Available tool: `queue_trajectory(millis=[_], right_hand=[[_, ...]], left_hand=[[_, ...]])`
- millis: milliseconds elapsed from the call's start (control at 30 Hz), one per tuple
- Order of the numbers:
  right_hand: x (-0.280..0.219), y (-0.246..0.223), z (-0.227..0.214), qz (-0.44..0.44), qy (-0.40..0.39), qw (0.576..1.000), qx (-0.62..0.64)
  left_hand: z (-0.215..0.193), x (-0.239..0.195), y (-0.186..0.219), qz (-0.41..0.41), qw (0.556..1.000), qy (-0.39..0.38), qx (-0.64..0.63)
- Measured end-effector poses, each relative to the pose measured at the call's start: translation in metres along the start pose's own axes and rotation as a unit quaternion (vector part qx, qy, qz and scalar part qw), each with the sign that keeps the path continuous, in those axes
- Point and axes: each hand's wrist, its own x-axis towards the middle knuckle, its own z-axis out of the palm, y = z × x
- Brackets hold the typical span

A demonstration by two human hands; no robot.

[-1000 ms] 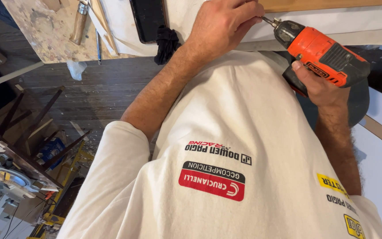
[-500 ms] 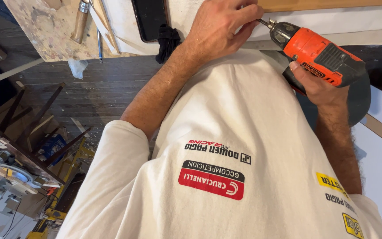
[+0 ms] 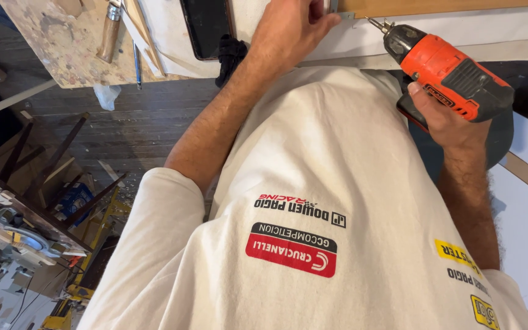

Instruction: Securing metal L-brackets onto a wooden frame using a power drill and screws.

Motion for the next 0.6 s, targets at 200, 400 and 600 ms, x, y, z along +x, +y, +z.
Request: queue_trajectory(millis=[200,400,600], right_hand=[[0.009,0.000,0.001,-0.091,0.010,0.983,-0.157],[0.005,0.002,0.005,-0.121,0.030,0.974,-0.189],[-0.001,-0.005,0.003,0.129,0.006,0.986,0.106]], left_hand=[[-0.015,0.006,0.025,-0.175,0.979,-0.090,-0.047],[-0.002,0.007,-0.004,-0.156,0.984,-0.066,-0.063],[0.014,-0.003,-0.039,0.190,0.970,0.060,0.142]])
